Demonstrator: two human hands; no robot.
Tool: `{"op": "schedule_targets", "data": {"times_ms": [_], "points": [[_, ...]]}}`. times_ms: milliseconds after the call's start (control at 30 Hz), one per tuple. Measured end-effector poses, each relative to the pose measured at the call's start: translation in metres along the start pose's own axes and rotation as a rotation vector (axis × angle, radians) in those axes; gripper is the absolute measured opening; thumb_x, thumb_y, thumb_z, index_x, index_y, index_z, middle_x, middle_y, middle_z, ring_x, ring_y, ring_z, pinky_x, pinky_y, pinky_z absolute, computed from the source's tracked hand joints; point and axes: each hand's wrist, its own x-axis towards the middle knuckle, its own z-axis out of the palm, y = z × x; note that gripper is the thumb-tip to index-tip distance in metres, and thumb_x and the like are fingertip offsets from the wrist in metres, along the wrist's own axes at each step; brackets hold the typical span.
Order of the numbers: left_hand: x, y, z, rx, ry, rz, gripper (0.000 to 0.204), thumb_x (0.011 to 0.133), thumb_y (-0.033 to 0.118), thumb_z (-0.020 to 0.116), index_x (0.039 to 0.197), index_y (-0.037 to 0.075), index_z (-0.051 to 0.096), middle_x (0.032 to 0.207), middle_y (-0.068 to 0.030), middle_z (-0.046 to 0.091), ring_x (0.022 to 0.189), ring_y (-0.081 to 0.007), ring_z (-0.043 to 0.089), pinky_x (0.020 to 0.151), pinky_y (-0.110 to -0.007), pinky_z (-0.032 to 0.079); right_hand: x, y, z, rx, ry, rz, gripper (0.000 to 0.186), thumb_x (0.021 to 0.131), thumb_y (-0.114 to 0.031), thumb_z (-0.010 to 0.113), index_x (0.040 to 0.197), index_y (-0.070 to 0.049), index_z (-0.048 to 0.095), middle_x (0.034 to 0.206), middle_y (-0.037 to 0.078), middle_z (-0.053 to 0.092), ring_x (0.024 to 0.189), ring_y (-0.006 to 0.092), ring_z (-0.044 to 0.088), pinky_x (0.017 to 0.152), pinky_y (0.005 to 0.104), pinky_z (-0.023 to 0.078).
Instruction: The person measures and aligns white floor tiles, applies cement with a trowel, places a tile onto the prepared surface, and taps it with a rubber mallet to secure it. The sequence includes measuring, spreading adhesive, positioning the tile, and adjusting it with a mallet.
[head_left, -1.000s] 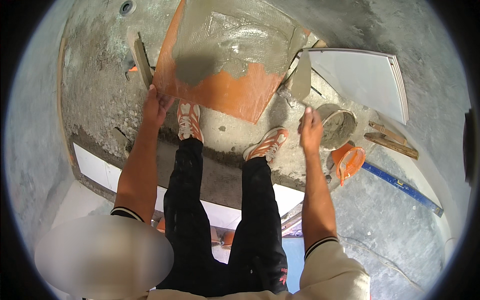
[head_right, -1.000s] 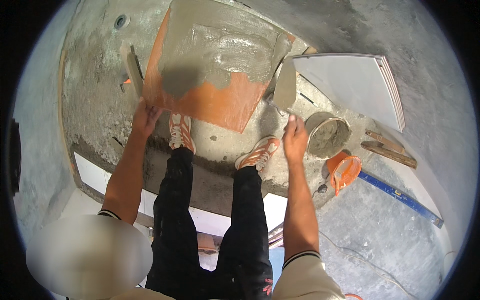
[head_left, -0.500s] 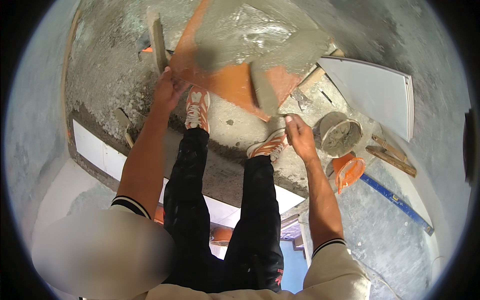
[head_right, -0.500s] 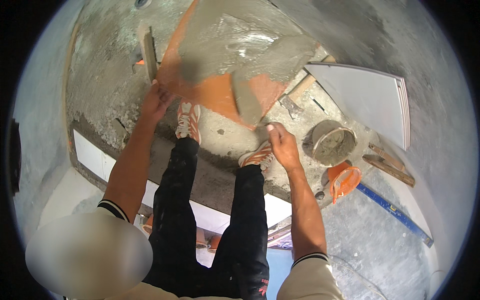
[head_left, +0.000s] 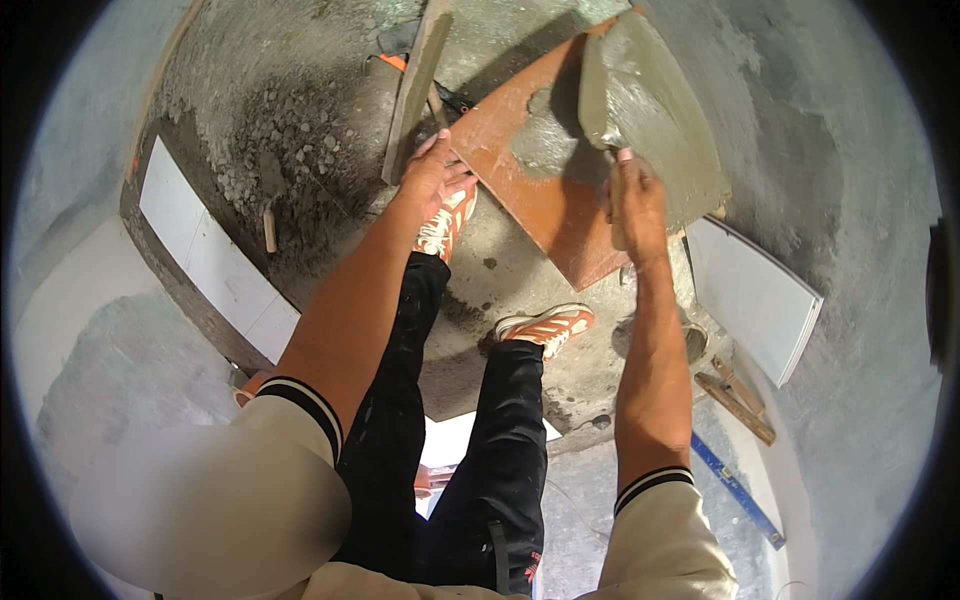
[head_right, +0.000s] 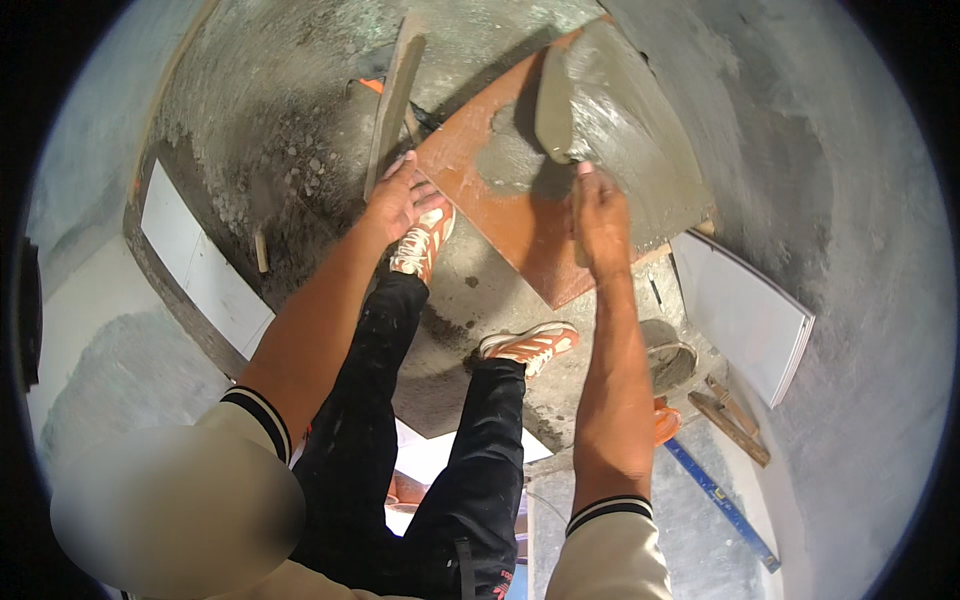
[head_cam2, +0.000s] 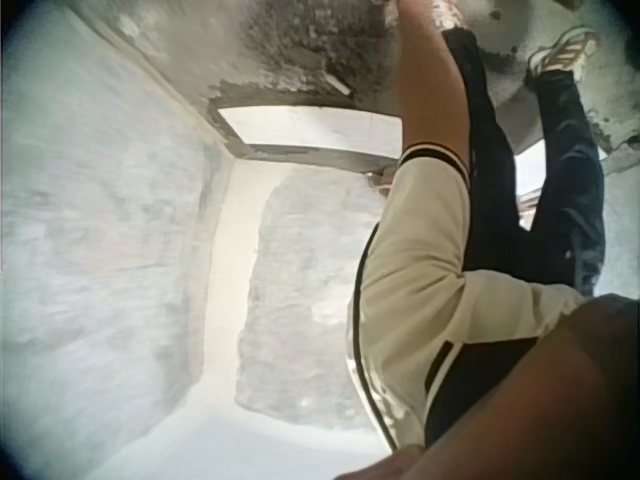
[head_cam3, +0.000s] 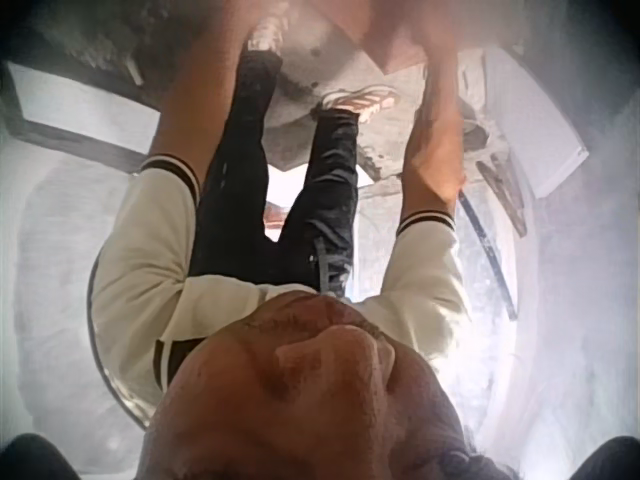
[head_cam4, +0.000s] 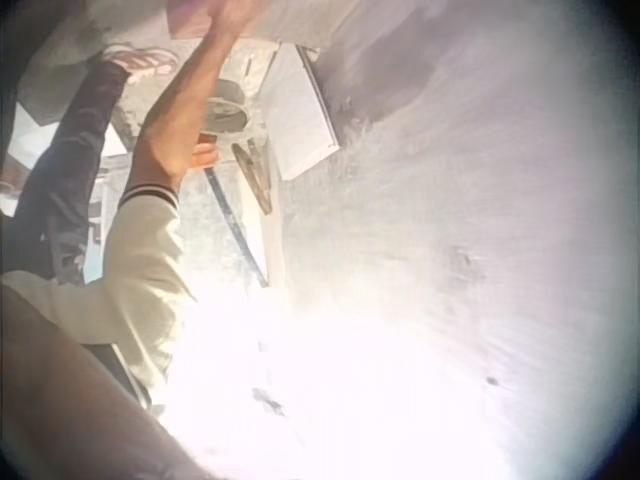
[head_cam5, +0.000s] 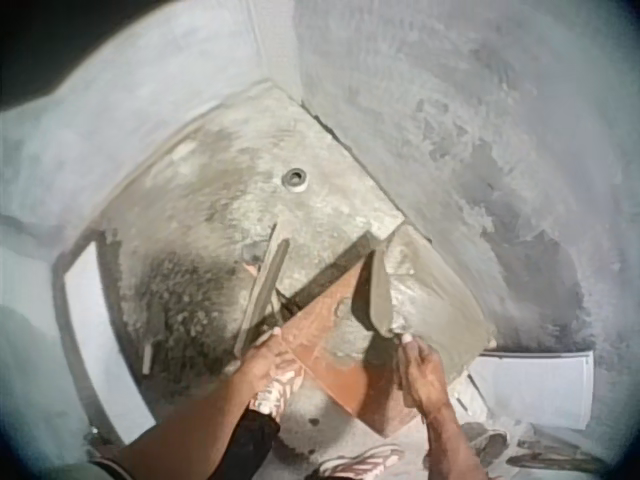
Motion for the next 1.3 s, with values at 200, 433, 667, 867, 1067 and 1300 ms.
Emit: {"op": "schedule_targets", "data": {"times_ms": [200,433,667,867,1067,1300], "points": [[-0.004,0.002,-0.003,-0.041,-0.056,-0.045,0.067,0.103,0.045,0.063,0.153,0.007,0.037,0.147,-0.0196,0.048,0.134,-0.0373,0.052,0.107,-0.053,0.053,0.024,-0.023,-0.019,-0.245,0.073,-0.035,0.050,0.108,-0.049,0.051,0.097,-0.002,0.060,0.069,0.004,0.058,0.052,0.0125,0.055,0.048,0.0308,0.045],[-0.012,0.013,0.005,-0.034,-0.069,-0.063,0.063,0.106,0.044,0.057,0.153,0.006,0.038,0.150,-0.0197,0.047,0.136,-0.0363,0.051,0.108,-0.051,0.053,-0.023,0.025,0.022,-0.625,0.034,-0.098,0.055,0.109,-0.049,0.045,0.121,0.000,0.067,0.088,0.026,0.069,0.081,0.0406,0.070,0.074,0.0478,0.054],[-0.003,0.012,-0.010,-0.097,-0.111,-0.121,0.092,0.102,0.074,0.026,0.159,0.002,0.032,0.158,-0.0230,0.042,0.146,-0.0388,0.042,0.121,-0.056,0.031,-0.072,0.062,0.078,-0.699,-0.010,-0.262,0.041,0.110,-0.037,0.049,0.127,-0.004,0.065,0.103,0.029,0.072,0.098,0.0488,0.069,0.082,0.0529,0.054],[0.004,0.017,-0.017,-0.107,-0.238,-0.145,0.106,0.096,0.083,0.004,0.161,0.003,0.032,0.159,-0.0249,0.043,0.150,-0.0368,0.036,0.126,-0.055,0.008,-0.100,0.089,0.081,-0.813,-0.069,-0.314,0.034,0.107,-0.032,0.054,0.129,-0.007,0.064,0.109,0.023,0.072,0.095,0.0442,0.071,0.079,0.0538,0.057],[-0.009,0.018,-0.011,-0.067,-0.148,-0.094,0.092,0.104,0.073,0.014,0.159,0.002,0.031,0.156,-0.0250,0.045,0.146,-0.0404,0.042,0.122,-0.056,0.028,-0.131,0.136,0.029,-0.650,0.074,-0.305,0.036,0.107,-0.033,0.056,0.127,-0.005,0.066,0.110,0.023,0.070,0.100,0.0428,0.069,0.085,0.0479,0.055],[-0.007,0.008,-0.012,0.036,-0.167,-0.047,0.090,0.107,0.059,0.040,0.163,-0.003,0.006,0.165,-0.0271,0.026,0.148,-0.0412,0.039,0.120,-0.051,0.040,-0.150,0.173,-0.031,-0.838,-0.042,-0.246,0.036,0.106,-0.033,0.057,0.125,-0.003,0.065,0.108,0.025,0.068,0.097,0.0457,0.067,0.082,0.0502,0.053]]}}
